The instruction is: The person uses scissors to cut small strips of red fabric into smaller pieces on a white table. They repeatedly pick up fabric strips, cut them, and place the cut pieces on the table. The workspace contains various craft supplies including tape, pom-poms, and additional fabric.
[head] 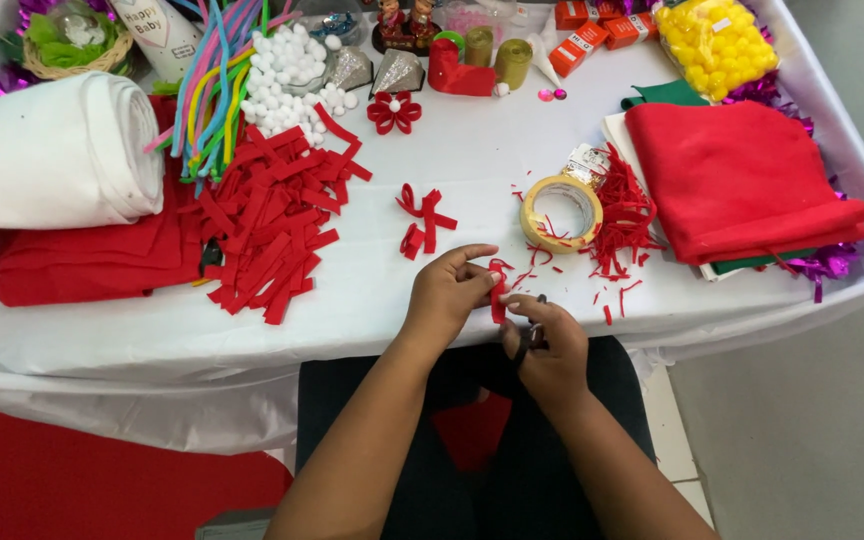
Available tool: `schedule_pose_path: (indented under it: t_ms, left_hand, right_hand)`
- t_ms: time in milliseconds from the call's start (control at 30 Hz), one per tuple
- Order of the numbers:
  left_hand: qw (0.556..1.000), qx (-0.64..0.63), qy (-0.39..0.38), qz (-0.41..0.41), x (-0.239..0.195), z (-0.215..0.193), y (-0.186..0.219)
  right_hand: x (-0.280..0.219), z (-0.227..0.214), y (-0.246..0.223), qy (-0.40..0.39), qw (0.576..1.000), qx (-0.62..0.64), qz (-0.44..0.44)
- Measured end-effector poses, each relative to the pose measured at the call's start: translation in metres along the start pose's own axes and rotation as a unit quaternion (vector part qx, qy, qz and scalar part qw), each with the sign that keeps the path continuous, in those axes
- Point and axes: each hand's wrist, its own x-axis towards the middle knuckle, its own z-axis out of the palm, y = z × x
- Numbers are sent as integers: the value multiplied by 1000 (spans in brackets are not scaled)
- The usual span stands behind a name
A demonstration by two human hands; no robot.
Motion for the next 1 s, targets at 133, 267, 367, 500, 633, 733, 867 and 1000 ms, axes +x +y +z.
schedule_pose_path:
  t_ms: [133, 267, 367, 500, 633, 733, 867, 1000]
  left_hand:
    - [1000, 10, -12, -3, 7, -2, -12]
    - [999, 17, -29, 6, 4, -4, -10]
    - [999, 17, -44, 7, -3, -2, -2]
    - [997, 35, -60, 13, -4, -3, -2]
    - [997, 54, -61, 16, -4, -1, -3]
    - [995, 70, -64, 29, -7, 1, 2]
    - [992, 88, -84, 31, -8, 3, 3]
    - [990, 94, -103, 29, -9, 0, 3]
  right_hand:
    - [-4, 3, 5, -4, 1000, -7, 8]
    - [-4, 6, 18, 27, 990, 55, 126]
    - [0, 8, 23, 38, 971, 125, 202]
    - [8, 6, 9, 33, 955, 150, 253]
    - [9, 6, 5, 33, 956, 137, 256]
    - [10, 5, 5, 28, 962, 119, 243]
    - [12, 4, 5, 32, 975, 109, 189]
    - [13, 5, 2, 34, 980, 95, 171]
